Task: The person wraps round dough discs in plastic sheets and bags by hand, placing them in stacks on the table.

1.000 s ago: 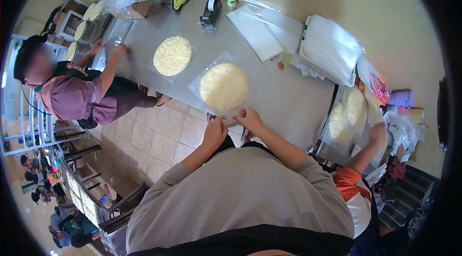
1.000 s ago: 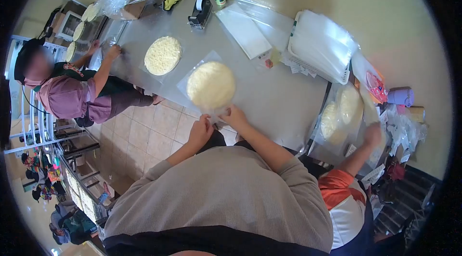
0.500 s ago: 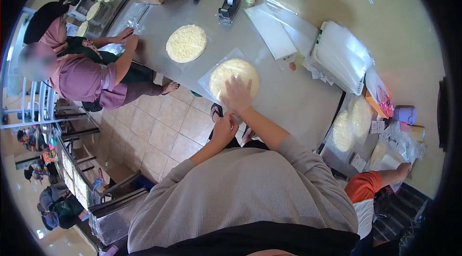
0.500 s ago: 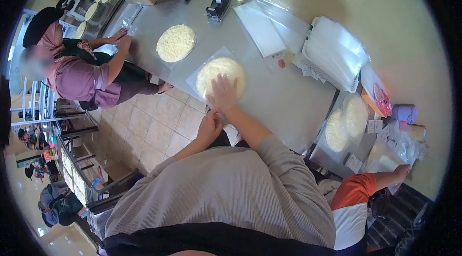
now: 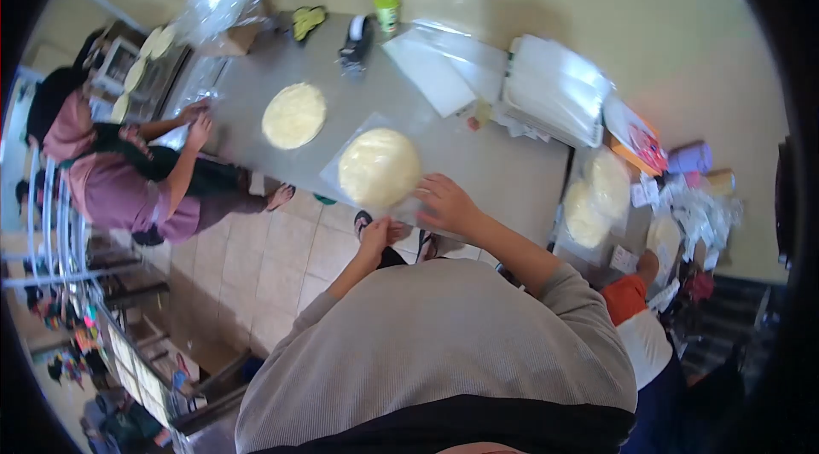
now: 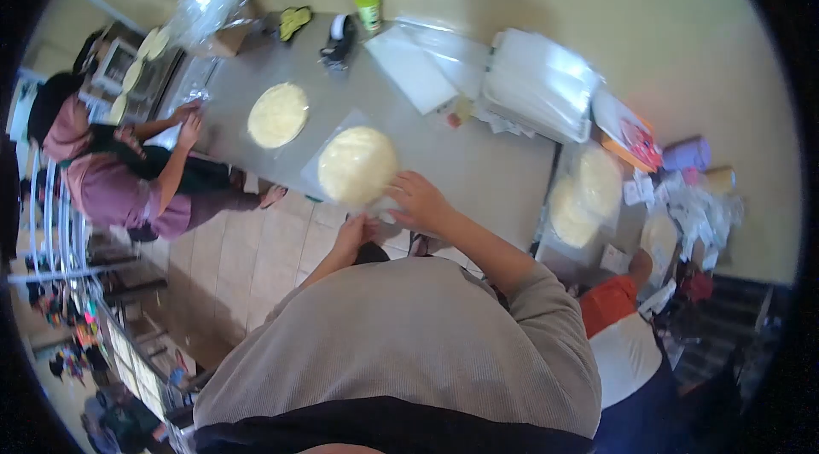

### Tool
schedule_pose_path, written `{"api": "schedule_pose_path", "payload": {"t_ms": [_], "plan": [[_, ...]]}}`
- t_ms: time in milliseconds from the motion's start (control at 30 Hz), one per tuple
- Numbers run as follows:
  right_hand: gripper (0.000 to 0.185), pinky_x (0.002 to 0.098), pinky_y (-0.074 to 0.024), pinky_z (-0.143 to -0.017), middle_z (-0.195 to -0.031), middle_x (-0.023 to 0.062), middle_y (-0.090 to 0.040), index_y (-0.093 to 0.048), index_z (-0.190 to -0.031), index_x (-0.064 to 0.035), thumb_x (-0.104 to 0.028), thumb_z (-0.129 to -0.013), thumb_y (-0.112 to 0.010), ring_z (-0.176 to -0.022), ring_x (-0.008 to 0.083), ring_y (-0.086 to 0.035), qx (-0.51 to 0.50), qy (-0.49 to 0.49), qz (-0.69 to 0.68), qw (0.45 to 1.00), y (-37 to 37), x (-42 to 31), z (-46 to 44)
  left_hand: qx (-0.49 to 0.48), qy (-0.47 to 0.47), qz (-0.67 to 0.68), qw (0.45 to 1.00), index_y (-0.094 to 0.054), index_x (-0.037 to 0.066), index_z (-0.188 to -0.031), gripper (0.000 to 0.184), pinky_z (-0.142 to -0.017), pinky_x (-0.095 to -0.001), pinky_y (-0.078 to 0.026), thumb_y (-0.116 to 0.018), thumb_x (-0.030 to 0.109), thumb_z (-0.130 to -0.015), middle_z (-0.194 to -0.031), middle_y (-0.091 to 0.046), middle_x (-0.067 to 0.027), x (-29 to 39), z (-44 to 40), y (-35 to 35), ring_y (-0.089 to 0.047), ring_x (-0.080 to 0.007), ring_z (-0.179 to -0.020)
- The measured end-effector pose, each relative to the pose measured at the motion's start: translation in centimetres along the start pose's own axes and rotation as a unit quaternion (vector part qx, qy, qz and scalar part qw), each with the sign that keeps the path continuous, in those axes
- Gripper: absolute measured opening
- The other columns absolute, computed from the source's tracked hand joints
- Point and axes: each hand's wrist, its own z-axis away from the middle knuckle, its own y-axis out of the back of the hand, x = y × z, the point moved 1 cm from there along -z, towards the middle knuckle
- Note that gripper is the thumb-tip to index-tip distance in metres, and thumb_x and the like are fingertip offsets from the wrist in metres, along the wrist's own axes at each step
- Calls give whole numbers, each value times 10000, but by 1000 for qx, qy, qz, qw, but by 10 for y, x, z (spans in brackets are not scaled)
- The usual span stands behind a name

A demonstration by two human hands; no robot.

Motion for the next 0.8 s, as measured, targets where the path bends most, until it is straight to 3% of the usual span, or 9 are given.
{"api": "schedule_pose_path", "payload": {"t_ms": [67,133,267,367,467,533,600,700,800], "plan": [[498,456,-238,-1095,-1306,121,-472,-534,-1204,-93,-292,-764,-659,-1293,292,-360,25,55,57,997,24,-16,-23,12,-105,-36,994,-584,52,-862,327,-604,-231,-438,-443,325,-972,-743,-642,-53,25,15,-8,-582,-108,-653],[480,455,-203,-1112,-1351,87,-446,-540,-1204,-108,-285,-772,-653,-1322,268,-332,32,84,94,991,44,-31,-40,-37,-233,-122,964,-575,44,-791,342,-547,-219,-405,-454,308,-972,-662,-581,-27,69,39,-19,-521,-70,-595],[429,473,-204,-1110,-1343,55,-472,-558,-1205,-134,-234,-794,-627,-1312,230,-358,77,72,40,994,63,-33,-48,-119,-284,-197,931,-559,62,-678,376,-467,-200,-329,-478,290,-966,-549,-486,21,157,83,-53,-424,-45,-496],[351,420,-358,-1021,-1195,67,-591,-592,-1171,-122,-186,-826,-598,-1140,227,-536,80,7,-43,996,78,-28,-28,-171,-256,-215,927,-547,71,-649,391,-450,-195,-306,-477,288,-967,-517,-462,29,183,96,-90,-404,-38,-471],[268,337,-476,-838,-1002,91,-665,-615,-1115,-80,-159,-863,-565,-893,241,-638,106,-180,-298,931,94,-26,11,-218,-216,-231,923,-543,74,-669,398,-442,-195,-310,-443,305,-977,-527,-470,21,187,100,-119,-413,-46,-460],[220,292,-490,-722,-929,111,-674,-626,-1070,-50,-140,-886,-545,-778,251,-646,145,-230,-273,923,106,-17,40,-257,-204,-198,924,-547,71,-694,397,-437,-197,-316,-422,314,-983,-539,-482,12,186,99,-129,-425,-53,-461],[214,290,-488,-735,-933,118,-668,-632,-1069,-56,-132,-890,-544,-792,241,-645,230,-253,-260,903,131,-18,69,-248,-207,-186,928,-549,68,-725,388,-436,-199,-323,-409,318,-985,-547,-487,6,190,98,-127,-430,-57,-464],[205,313,-497,-757,-940,114,-665,-639,-1062,-68,-110,-885,-546,-794,254,-648,253,-300,-121,912,170,-32,95,-207,-212,-179,938,-549,65,-753,377,-431,-200,-320,-401,321,-987,-545,-484,2,194,88,-109,-428,-59,-462],[213,360,-499,-795,-940,95,-668,-647,-1059,-102,-180,-886,-551,-830,278,-644,274,-208,92,934,151,-21,110,-147,-216,-180,948,-550,70,-770,366,-425,-195,-302,-410,333,-983,-538,-473,9,193,78,-81,-413,-55,-455]]}}
